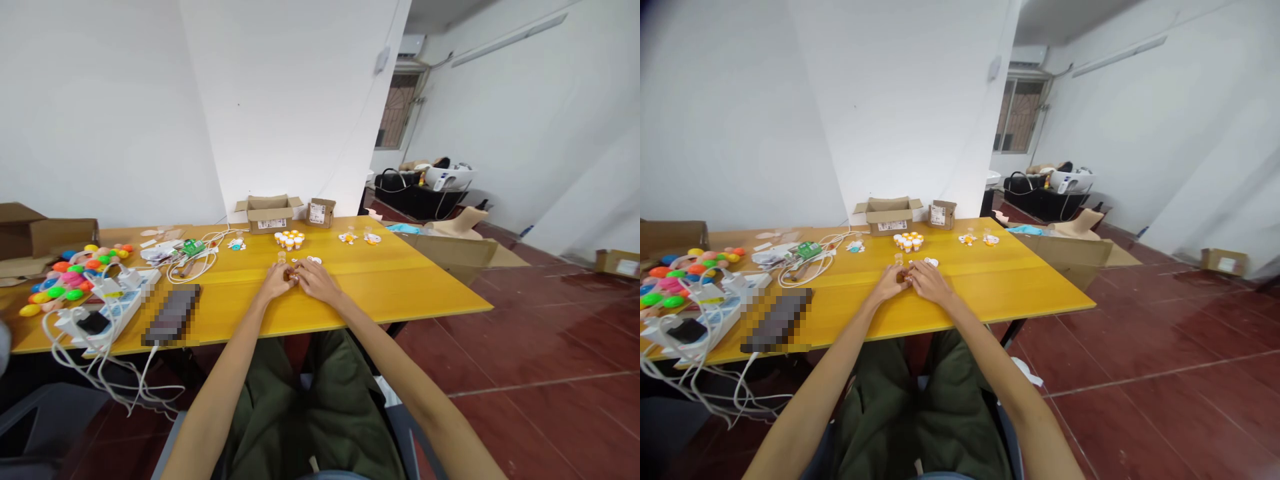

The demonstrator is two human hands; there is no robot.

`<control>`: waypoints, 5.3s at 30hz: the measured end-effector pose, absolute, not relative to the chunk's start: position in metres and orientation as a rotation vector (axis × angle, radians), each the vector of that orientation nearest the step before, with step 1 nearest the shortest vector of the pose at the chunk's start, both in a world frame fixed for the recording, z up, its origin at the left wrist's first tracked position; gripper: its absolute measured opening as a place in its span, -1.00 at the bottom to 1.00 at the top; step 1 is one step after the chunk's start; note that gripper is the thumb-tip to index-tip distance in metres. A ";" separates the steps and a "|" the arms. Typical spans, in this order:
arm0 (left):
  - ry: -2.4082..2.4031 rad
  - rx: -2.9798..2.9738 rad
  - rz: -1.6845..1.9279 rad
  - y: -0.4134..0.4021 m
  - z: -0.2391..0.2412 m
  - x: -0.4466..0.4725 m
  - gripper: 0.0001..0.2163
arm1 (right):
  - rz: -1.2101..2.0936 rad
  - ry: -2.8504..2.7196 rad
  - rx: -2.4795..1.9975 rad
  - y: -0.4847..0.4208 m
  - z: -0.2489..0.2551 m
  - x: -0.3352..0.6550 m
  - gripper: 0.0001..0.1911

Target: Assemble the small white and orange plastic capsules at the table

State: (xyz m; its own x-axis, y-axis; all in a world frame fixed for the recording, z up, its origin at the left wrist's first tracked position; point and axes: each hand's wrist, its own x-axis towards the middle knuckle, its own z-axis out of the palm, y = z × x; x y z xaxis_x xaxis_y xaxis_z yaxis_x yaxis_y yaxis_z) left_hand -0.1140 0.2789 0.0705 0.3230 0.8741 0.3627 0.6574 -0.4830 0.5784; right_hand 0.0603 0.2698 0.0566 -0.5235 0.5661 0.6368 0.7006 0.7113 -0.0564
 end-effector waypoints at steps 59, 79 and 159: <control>1.298 2.233 0.975 0.283 0.066 -0.118 -0.83 | -0.104 -1.832 -1.322 0.281 0.048 0.115 -0.80; 1.231 2.210 0.967 0.284 0.070 -0.116 -0.91 | -0.127 -1.924 -1.408 0.290 0.046 0.106 -0.88; 1.011 1.977 1.052 0.288 0.060 -0.118 -0.75 | 0.494 -1.807 -1.193 0.271 0.057 0.068 -0.83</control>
State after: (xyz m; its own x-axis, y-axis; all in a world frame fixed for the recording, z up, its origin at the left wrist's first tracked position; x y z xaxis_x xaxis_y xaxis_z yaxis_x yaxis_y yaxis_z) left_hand -0.1176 0.2876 0.0601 0.3740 0.8583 0.3514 0.3173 -0.4744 0.8211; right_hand 0.0680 0.2708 0.0567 -0.1421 0.8785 0.4561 0.5245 0.4576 -0.7180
